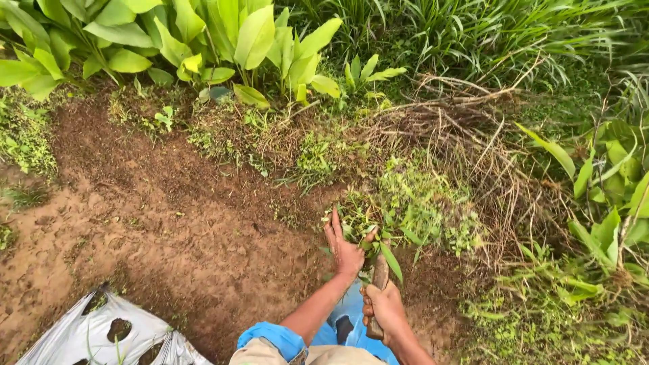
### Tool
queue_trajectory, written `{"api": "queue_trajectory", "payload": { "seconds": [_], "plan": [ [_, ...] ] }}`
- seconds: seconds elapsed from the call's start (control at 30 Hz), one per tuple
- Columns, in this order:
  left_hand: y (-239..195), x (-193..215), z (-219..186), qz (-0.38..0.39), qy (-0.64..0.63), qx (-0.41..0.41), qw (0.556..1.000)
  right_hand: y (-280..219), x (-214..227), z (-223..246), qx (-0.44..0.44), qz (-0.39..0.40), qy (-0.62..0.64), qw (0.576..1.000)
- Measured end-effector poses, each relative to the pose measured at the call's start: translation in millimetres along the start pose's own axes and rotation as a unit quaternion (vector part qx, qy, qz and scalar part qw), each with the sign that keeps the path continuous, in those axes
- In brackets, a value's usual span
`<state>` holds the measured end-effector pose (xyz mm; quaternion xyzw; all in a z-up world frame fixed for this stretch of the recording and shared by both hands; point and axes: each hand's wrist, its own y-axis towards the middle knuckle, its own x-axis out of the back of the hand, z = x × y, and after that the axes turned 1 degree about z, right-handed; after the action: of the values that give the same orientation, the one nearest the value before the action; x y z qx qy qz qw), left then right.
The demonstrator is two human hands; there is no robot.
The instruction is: Weeding an agricultural field between rows of plants covered in plastic mulch using a hand hoe and manual pulling.
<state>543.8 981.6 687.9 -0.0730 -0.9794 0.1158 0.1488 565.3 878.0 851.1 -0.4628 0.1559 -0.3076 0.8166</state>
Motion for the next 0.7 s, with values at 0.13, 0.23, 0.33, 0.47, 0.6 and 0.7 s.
{"api": "queue_trajectory", "payload": {
  "seconds": [0.13,0.23,0.33,0.47,0.6,0.7],
  "plan": [
    [24.7,-27.3,-16.2,0.016,-0.056,0.007,0.998,27.0,8.0,31.2,0.004,0.004,0.0,1.0],
    [57.2,-52.9,-15.6,0.001,-0.01,0.004,1.0,62.3,14.7,48.4,-0.012,0.004,0.023,1.0],
    [84.1,-69.1,-16.0,0.014,-0.024,0.02,0.999,94.3,14.9,60.9,0.015,0.002,0.011,1.0],
    [123.1,-92.0,-12.0,0.031,0.013,0.032,0.999,143.2,12.1,74.5,0.004,-0.012,-0.017,1.0],
    [168.7,-117.6,6.2,0.049,0.003,0.046,0.998,213.8,6.2,71.2,0.031,-0.029,-0.053,0.998],
    [209.1,-146.7,44.2,0.048,0.013,0.048,0.998,262.2,-8.4,73.5,0.056,-0.068,-0.061,0.994]
  ]
}}
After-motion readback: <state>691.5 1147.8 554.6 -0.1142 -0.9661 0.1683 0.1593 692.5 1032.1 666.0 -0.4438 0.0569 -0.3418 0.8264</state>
